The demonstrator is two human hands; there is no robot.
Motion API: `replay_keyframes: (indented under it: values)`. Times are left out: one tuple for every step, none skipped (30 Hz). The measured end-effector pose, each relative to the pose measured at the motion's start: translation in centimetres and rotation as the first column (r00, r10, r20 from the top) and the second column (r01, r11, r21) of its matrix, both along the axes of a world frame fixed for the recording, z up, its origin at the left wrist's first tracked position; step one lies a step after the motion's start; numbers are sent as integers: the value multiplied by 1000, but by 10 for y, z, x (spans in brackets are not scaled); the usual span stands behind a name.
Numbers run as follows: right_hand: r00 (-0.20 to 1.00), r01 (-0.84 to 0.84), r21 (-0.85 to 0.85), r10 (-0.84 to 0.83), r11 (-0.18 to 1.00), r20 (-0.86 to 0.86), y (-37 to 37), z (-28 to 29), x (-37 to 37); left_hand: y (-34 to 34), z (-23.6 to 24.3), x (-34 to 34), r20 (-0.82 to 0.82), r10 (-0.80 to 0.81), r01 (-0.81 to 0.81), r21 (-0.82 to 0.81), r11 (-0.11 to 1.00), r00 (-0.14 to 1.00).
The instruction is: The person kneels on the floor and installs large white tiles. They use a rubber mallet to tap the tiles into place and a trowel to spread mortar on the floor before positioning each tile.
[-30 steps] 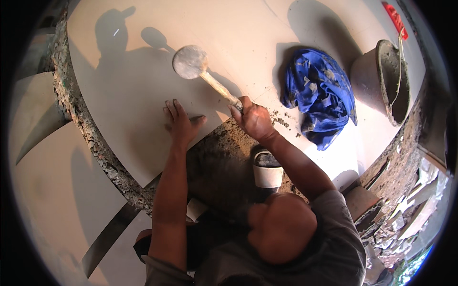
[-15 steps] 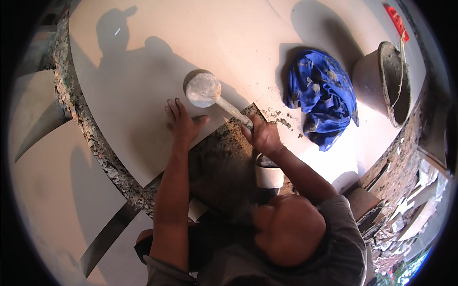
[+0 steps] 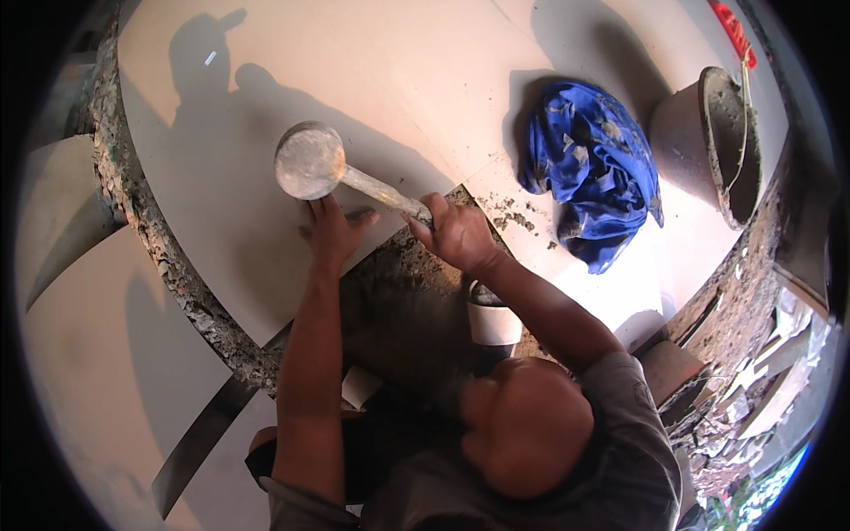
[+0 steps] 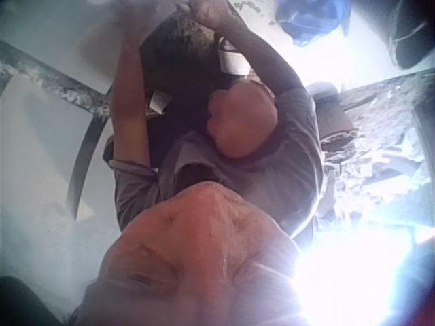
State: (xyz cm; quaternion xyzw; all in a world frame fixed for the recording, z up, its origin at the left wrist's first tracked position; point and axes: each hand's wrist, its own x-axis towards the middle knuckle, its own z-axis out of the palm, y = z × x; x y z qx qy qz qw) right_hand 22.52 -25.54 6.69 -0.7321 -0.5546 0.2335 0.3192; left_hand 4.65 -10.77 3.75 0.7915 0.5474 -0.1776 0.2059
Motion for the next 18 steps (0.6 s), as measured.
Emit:
replay_keyframes:
  values:
    - [995,92,-43,-90,995,38,4,2,1,-1,1,0,33,0,-1,23,1000,999]
    - [992,120,-98,-117,988,41,8,3,3,0,1,2,30,9,-10,28,1000,999]
    - [981,187,-215,-171,959,92,9,5,2,-1,2,2,24,19,-20,28,999,1000]
    - [983,176,-193,-163,965,86,10,6,3,0,3,3,22,24,-25,25,999,999]
    - [992,123,-131,-119,984,34,10,7,2,0,4,4,17,32,-33,23,999,999]
    - [992,124,-70,-123,990,19,8,7,2,-1,5,4,2,37,-37,4,999,999]
    - [997,69,-32,-71,997,-41,5,6,0,-2,6,4,-11,36,-36,-12,999,999]
    - [993,115,-14,-114,993,6,2,6,-1,-1,7,5,-11,34,-34,-14,999,999]
    - [986,162,-19,-161,987,30,-2,5,-2,-1,7,5,2,28,-28,12,1000,1000]
    - [985,174,-80,-172,981,32,-7,3,-3,-1,8,5,-12,30,-30,-5,1000,999]
    - [975,219,-159,-212,963,58,-11,3,-3,0,8,6,-17,28,-28,-1,1000,999]
    - [980,195,-89,-190,977,59,-16,2,-4,0,9,6,-21,24,-24,3,1000,999]
    - [991,131,-168,-132,977,6,-19,2,-4,1,9,6,-13,26,-26,1,1000,1000]
    - [992,117,-201,-123,973,-16,-23,2,-4,2,8,6,-13,24,-25,-13,1000,1000]
    - [995,28,-265,-52,964,-83,-25,3,-5,2,8,5,-41,26,-28,-38,999,999]
    - [993,64,-368,-96,927,-67,-27,4,-4,2,6,5,6,20,-20,-10,1000,1000]
    - [993,96,-294,-111,951,-38,-28,5,-4,1,6,4,16,16,-16,6,1000,1000]
    - [994,99,-285,-110,954,-22,-28,7,-4,2,5,4,13,15,-15,13,1000,1000]
